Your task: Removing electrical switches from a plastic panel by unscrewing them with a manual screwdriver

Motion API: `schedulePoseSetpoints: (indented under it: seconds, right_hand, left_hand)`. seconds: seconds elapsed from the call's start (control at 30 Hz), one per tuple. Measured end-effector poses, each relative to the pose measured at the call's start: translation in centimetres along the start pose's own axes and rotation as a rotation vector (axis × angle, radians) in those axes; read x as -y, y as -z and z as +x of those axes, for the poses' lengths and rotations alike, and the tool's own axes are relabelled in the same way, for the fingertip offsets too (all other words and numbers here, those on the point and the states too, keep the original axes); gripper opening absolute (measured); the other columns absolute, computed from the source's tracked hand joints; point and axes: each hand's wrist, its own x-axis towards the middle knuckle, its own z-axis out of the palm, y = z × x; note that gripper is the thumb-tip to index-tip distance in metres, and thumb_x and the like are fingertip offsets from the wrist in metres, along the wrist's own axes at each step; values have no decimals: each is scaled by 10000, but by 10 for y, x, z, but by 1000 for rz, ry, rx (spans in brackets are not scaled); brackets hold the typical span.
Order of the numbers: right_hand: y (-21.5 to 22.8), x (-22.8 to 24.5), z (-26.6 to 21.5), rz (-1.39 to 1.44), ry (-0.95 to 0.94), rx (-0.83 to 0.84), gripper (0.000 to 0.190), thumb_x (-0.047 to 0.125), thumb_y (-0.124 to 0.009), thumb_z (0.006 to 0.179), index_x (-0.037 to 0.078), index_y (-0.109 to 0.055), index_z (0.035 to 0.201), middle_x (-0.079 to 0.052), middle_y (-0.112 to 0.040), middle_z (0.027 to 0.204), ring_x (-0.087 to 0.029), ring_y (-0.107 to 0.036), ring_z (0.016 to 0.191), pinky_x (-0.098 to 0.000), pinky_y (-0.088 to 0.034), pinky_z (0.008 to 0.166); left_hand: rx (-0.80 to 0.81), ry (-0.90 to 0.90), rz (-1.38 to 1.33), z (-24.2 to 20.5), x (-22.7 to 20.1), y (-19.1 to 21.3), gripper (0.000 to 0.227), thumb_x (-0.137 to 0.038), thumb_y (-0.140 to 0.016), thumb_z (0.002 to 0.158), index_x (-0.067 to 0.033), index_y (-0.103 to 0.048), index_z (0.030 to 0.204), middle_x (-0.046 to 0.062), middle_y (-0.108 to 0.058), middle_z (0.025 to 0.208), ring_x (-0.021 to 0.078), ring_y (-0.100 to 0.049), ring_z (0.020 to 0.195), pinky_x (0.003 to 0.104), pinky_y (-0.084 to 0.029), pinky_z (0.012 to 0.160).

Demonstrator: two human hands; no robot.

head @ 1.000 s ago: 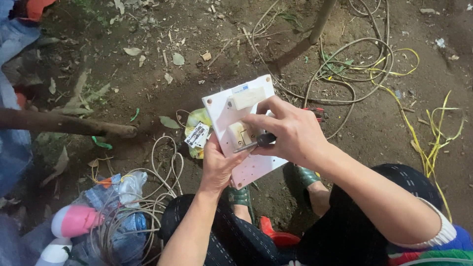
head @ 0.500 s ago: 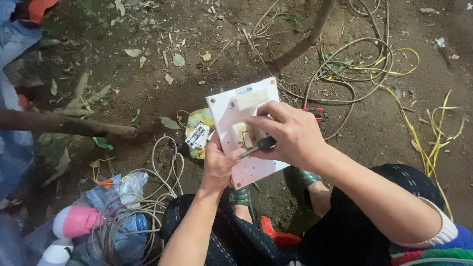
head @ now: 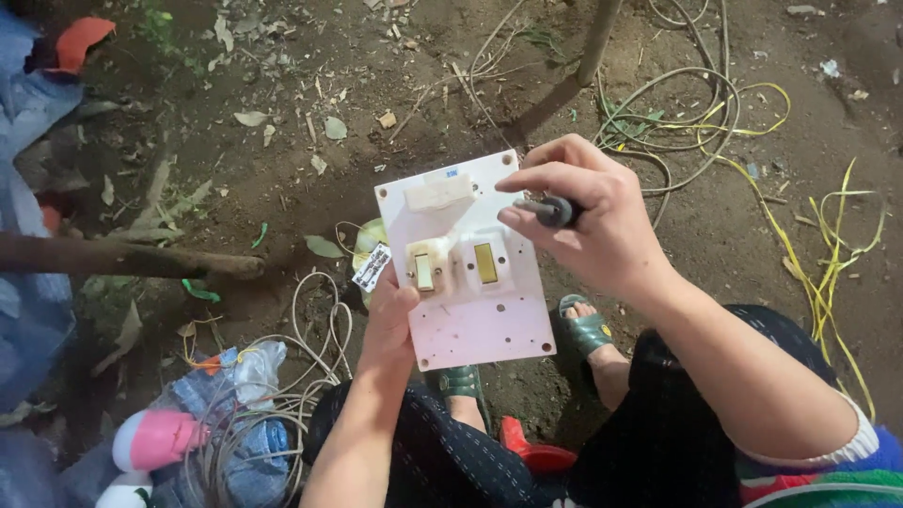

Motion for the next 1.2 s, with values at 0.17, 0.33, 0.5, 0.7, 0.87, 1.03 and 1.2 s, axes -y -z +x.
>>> schedulePoseSetpoints:
  seconds: [0.17, 0.33, 0.5, 0.7, 0.87, 1.03, 1.2]
  right_hand:
    - [-7, -5, -4, -7, 16, 55, 184, 80, -821, 830, 112, -780, 1007, -58, -652, 1034, -137, -637, 814, -249, -584, 674]
    - [-8, -2, -5, -19, 49, 81, 197, 51, -819, 818, 101, -777, 1004, -30, -657, 1012, -120, -645, 770, -238, -585, 671]
    - [-6, 0, -4, 9, 10, 92, 169, 42, -804, 825, 99, -784, 983, -13, -675, 978, -109, -628, 718, -238, -533, 619]
    - [-7, -4, -7, 15, 22, 140, 345, -53, -802, 689, 85, -775, 1004, -21, -671, 983, -130, -650, 748, -258, -542, 646]
    - [-11, -7, -7, -8, 20, 162, 368, -56, -794, 660, 78, -776, 1002, -22, -676, 967, -141, -663, 735, -267, -546, 637]
    - [-17, -5, -6, -42, 5, 162, 358, -50, -792, 667, 93, -778, 995, -16, -674, 949, -155, -679, 764, -290, -558, 672]
    - [-22, -5, -7, -132, -147, 210, 226, 95, -825, 801, 167, -803, 1014, -54, -716, 870, -288, -720, 752, -379, -569, 656]
  left_hand:
    - [40, 11, -72, 5, 10, 14, 664, -235, -948, 711, 16, -633, 1239, 112, -750, 1028, 201, -726, 869, 308, -597, 749]
    - [83, 47, -121, 8, 10, 7, 725, -199, -976, 684, 24, -601, 1264, 128, -737, 1052, 211, -716, 888, 305, -589, 749]
    - [60, 23, -63, 8, 12, 9, 710, -230, -966, 700, 0, -617, 1274, 118, -742, 1074, 206, -714, 913, 320, -585, 782]
    - [38, -7, -9, 8, 7, -2, 644, -191, -929, 730, -34, -622, 1274, 111, -743, 1088, 219, -723, 934, 333, -596, 801]
    - [45, -30, -23, 9, 7, -2, 648, -190, -901, 766, -43, -599, 1319, 113, -723, 1122, 233, -702, 968, 367, -567, 847]
    - [21, -64, 21, 11, 7, -2, 656, -244, -881, 782, -40, -597, 1338, 93, -725, 1095, 224, -705, 955, 380, -585, 856]
    - [-148, -99, 29, 20, 26, 7, 570, -161, -855, 742, -81, -616, 1253, 151, -751, 1106, 254, -750, 960, 439, -636, 820]
